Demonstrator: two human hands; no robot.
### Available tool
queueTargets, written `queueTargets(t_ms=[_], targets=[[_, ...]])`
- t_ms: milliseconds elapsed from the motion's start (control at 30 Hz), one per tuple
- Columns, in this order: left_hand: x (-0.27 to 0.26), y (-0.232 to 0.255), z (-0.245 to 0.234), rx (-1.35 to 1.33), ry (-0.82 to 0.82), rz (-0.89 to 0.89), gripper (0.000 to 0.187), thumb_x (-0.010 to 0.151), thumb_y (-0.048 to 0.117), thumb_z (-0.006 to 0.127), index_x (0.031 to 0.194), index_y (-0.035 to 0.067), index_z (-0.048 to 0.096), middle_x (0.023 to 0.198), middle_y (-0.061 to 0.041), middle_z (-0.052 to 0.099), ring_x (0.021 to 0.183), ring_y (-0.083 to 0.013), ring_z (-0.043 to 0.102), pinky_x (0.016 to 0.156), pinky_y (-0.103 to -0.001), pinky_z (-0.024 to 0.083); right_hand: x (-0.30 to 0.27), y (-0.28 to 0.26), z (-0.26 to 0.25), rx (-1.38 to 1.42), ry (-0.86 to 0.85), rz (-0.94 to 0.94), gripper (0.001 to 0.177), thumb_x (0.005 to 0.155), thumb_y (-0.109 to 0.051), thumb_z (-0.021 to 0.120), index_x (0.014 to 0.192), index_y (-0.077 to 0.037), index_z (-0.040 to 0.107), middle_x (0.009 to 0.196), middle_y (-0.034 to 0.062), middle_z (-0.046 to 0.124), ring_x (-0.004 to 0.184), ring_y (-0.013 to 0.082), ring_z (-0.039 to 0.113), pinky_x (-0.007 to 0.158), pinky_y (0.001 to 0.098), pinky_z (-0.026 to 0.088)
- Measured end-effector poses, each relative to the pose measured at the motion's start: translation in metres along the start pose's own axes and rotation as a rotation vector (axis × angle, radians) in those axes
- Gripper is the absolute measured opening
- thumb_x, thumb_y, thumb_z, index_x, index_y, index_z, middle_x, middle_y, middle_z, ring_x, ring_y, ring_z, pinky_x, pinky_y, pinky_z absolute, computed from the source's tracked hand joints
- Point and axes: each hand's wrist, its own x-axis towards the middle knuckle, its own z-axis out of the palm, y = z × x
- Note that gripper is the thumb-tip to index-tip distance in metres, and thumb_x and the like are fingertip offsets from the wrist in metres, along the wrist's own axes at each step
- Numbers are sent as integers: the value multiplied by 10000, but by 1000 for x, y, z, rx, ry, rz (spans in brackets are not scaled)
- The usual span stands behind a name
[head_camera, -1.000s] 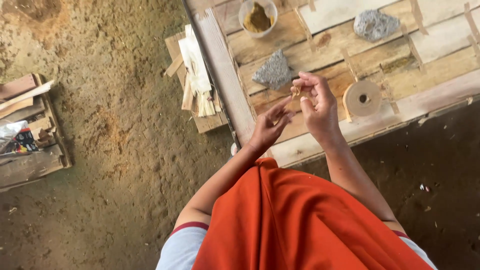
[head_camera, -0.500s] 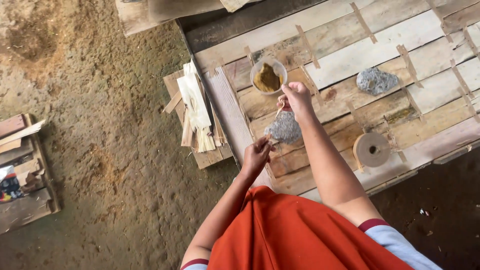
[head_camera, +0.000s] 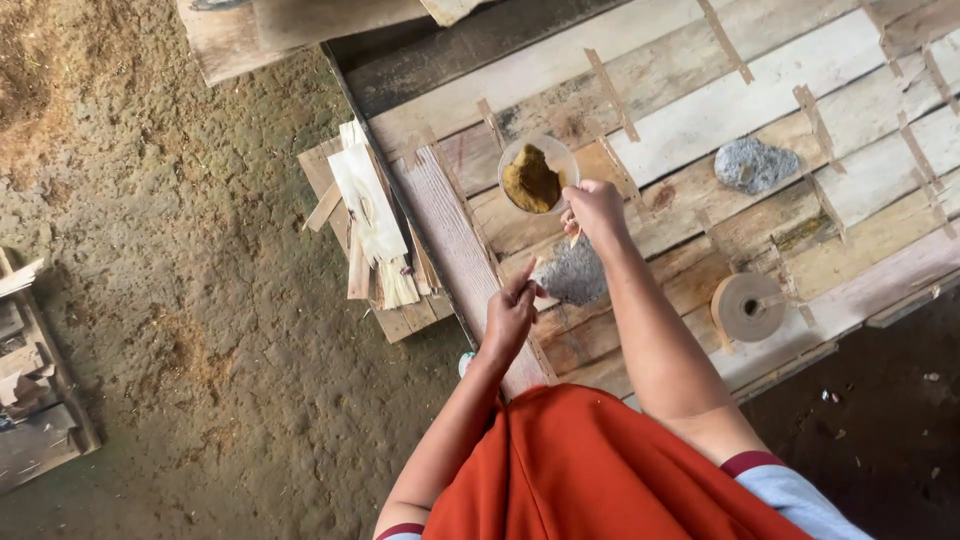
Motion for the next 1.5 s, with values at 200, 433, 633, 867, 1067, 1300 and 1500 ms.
queueTargets(t_ms=[200, 433, 633, 867, 1067, 1300, 1500], targets=[[-48, 10, 12, -43, -309, -87, 600, 964, 338, 721, 1496, 129, 537, 890, -50, 699, 819, -96, 592, 798, -225, 483, -108, -15, -90, 93, -212, -78, 178, 874, -151, 627, 745, -28, 629, 539, 161, 558, 407, 174, 588, 364, 277, 496], [-109, -57, 80, 226, -608, -349, 551, 873, 250, 762, 1394, 129, 629, 781, -36, 766, 698, -128, 665, 680, -243, 495, -131, 90, -166, -272, -512, 48, 150, 833, -117, 670, 770, 19, 670, 579, 233, 623, 432, 231, 620, 408, 344, 517], [-125, -121, 111, 145, -587, -327, 269, 866, 183, 731, 1105, 63, 708, 707, -96, 735, 556, -150, 640, 559, -217, 489, -139, 147, -204, -210, -509, -9, 307, 930, -246, 656, 1081, 21, 659, 857, 208, 702, 602, 249, 711, 520, 343, 593], [-151, -76, 136, 446, -448, -174, 433, 975, 461, 638, 1338, 227, 660, 716, -41, 706, 756, -201, 672, 790, -353, 528, -153, 143, -226, 448, -347, -94, 201, 1017, -221, 640, 1199, -139, 611, 874, 75, 731, 675, 175, 755, 609, 257, 652], [-156, -103, 138, 13, -232, -152, 227, 969, 273, 706, 1104, 91, 690, 686, -86, 687, 555, -127, 585, 429, -219, 424, -144, 141, -212, 926, -451, -182, 210, 1011, -166, 648, 1210, -180, 584, 1115, 81, 738, 1004, 252, 774, 847, 312, 657], [-163, -106, 110, -142, -120, -197, 330, 1041, 318, 575, 1036, 34, 742, 598, -130, 661, 440, -79, 475, 380, -185, 348, -144, 133, -194, 866, -387, -304, 262, 995, -98, 598, 1226, -219, 571, 1176, 22, 692, 1169, 203, 678, 1072, 485, 496], [-156, -107, 100, -175, -126, -194, 340, 1037, 317, 561, 1052, 29, 741, 584, -140, 655, 428, -86, 468, 381, -183, 309, -141, 135, -178, 693, -305, -307, 348, 960, -19, 558, 1249, -213, 572, 1189, -8, 677, 1212, 132, 601, 1167, 632, 177]])
